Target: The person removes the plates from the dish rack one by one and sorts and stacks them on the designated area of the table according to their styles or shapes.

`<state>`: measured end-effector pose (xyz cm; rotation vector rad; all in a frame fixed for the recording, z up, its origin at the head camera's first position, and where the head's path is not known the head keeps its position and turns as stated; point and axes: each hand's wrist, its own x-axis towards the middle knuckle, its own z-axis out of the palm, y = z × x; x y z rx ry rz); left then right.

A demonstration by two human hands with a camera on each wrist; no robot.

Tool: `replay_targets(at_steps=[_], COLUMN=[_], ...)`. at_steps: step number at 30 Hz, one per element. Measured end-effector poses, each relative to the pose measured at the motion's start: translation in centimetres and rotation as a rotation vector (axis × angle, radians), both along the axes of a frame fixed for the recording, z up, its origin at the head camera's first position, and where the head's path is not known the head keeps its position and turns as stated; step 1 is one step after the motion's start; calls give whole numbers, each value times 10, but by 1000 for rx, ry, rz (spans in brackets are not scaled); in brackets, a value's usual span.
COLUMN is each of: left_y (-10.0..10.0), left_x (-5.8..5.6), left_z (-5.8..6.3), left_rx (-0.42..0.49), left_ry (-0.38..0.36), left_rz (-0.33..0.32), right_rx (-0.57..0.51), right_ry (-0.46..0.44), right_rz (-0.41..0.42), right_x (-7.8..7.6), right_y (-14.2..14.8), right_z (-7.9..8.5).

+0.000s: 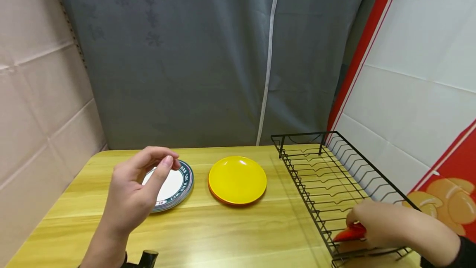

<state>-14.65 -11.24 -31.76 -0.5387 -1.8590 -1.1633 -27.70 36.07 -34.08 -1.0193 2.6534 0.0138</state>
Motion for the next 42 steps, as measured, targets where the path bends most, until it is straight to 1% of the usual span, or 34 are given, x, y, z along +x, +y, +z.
replay_targets(at_steps=[3,5,7,9,13,17,20,23,25,29,32,35,39,41,42], left_y=[-1,-2,-3,-3,-3,-4,-5,-6,-7,-7,-6,-6,-4,-2,-2], left_x=[1,2,2,3,4,5,5,6,6,6,5,3,0,-2,-2], left_z=[-2,-3,-4,-6,-8,-10,-11,-11,-11,-10,-10,-11,-13,-14,-15], left_rx=[3,5,8,13,19,18,14,10,9,4,2,6,26,35,39], left_ry=[4,0,-3,-3,-17,-37,-37,-32,-32,-37,-36,-30,-10,-1,-2], left_rz=[-4,2,7,8,21,39,43,41,41,41,37,27,8,-3,-8], right_rx=[-12,-10,-8,8,64,95,108,138,163,196,176,139,84,58,27], right_ry=[-14,6,51,96,158,195,228,258,289,388,486,564,657,697,724], right_rz=[-15,-3,31,42,8,-21,-29,-50,-48,-58,-33,25,137,206,256], right_x=[-1,-1,-1,0,0,2,5,8,10,16,21,27,36,41,44], right_y=[-4,-6,-6,-6,-10,-13,-15,-20,-23,-32,-40,-47,-55,-60,-62], right_z=[-9,-13,-15,-16,-12,-1,9,25,37,59,74,84,92,95,97])
